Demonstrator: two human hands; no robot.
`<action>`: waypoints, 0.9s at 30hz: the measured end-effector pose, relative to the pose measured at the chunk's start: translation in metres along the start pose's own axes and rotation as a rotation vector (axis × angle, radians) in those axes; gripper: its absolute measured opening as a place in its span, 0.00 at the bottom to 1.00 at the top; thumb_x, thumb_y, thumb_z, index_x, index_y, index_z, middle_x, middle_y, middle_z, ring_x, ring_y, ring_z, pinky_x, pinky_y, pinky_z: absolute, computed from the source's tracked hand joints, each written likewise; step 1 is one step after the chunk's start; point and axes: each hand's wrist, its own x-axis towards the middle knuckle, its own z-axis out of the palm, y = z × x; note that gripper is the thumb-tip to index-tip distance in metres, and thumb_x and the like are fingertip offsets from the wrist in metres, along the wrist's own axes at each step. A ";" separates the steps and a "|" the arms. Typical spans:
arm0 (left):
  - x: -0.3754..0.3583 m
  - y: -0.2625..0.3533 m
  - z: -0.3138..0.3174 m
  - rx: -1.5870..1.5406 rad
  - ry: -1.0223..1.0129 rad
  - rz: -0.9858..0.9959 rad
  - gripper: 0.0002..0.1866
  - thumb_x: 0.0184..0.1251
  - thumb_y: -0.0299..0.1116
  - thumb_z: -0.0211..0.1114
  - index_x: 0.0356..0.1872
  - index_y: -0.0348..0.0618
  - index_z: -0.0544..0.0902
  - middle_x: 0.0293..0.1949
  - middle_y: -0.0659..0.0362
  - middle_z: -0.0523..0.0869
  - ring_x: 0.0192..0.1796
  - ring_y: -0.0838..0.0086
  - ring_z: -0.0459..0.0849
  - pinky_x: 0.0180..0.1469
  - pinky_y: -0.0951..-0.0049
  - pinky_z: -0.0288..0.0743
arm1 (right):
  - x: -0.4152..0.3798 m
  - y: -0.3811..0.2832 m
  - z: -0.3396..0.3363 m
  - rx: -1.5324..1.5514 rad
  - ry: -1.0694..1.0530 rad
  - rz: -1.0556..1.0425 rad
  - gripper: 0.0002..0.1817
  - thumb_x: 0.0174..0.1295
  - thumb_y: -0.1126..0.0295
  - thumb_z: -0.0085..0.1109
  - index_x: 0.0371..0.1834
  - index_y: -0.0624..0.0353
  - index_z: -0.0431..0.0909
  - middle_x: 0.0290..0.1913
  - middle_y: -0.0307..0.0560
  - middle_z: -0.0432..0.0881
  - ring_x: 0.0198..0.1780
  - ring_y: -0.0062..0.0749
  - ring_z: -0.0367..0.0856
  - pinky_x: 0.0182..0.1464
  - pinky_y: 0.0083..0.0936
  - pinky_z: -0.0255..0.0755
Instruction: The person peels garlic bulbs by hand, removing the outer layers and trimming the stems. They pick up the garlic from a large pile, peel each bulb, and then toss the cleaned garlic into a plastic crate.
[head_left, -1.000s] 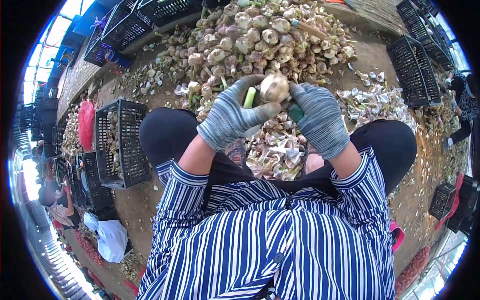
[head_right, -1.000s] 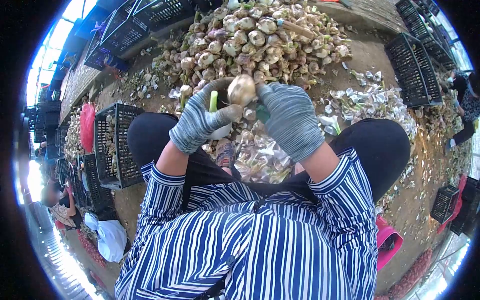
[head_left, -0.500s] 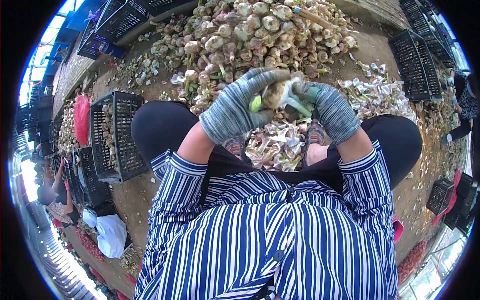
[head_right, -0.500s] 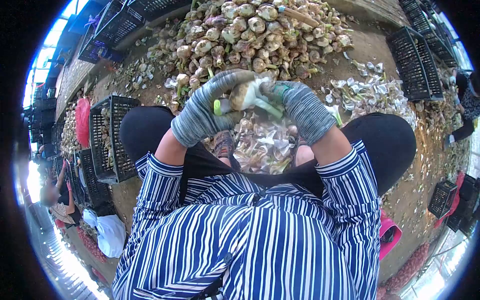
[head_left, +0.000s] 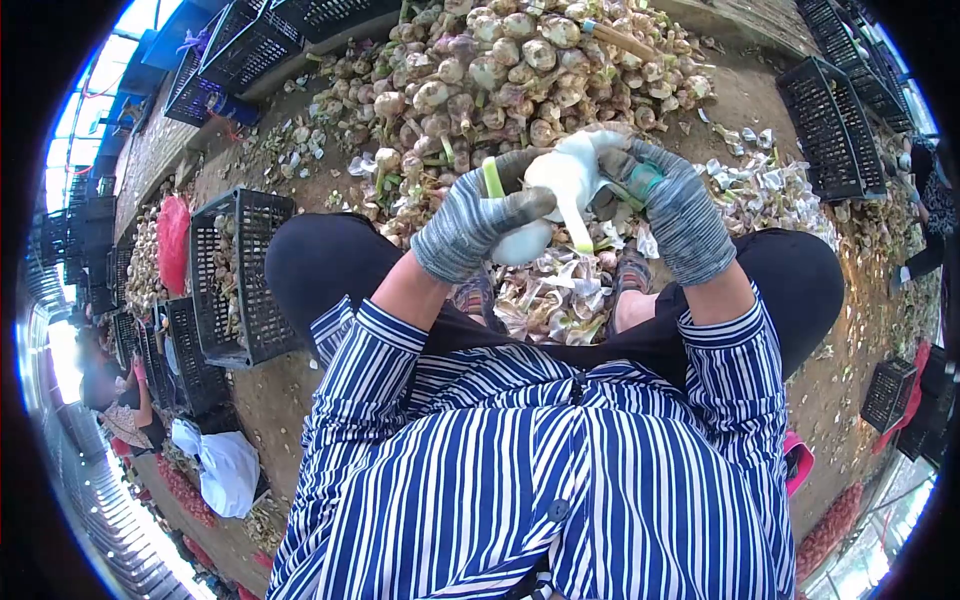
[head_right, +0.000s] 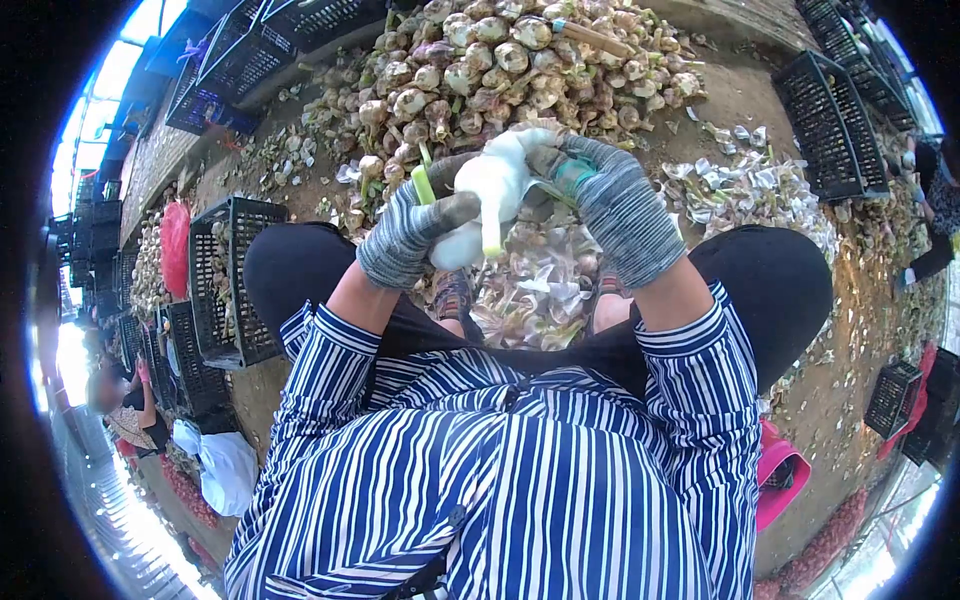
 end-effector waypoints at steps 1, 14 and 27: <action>0.000 0.001 -0.003 -0.001 -0.029 -0.004 0.34 0.50 0.43 0.71 0.56 0.35 0.71 0.44 0.55 0.81 0.45 0.73 0.80 0.48 0.75 0.75 | 0.002 0.005 0.002 0.012 0.037 -0.037 0.15 0.60 0.66 0.58 0.47 0.62 0.77 0.36 0.43 0.82 0.37 0.22 0.80 0.38 0.16 0.76; -0.011 -0.005 -0.036 -0.600 -0.080 0.195 0.42 0.49 0.51 0.69 0.61 0.36 0.63 0.45 0.42 0.77 0.41 0.59 0.83 0.37 0.65 0.84 | -0.016 0.061 0.006 -1.441 -0.529 0.122 0.22 0.46 0.61 0.66 0.45 0.57 0.77 0.36 0.56 0.81 0.39 0.49 0.81 0.42 0.38 0.73; -0.003 -0.005 -0.024 -0.109 0.006 -0.099 0.30 0.56 0.47 0.65 0.54 0.36 0.72 0.45 0.53 0.80 0.43 0.72 0.82 0.41 0.77 0.79 | -0.016 -0.002 0.035 -1.035 0.036 -0.769 0.19 0.42 0.75 0.66 0.41 0.58 0.77 0.34 0.48 0.78 0.36 0.41 0.78 0.39 0.31 0.72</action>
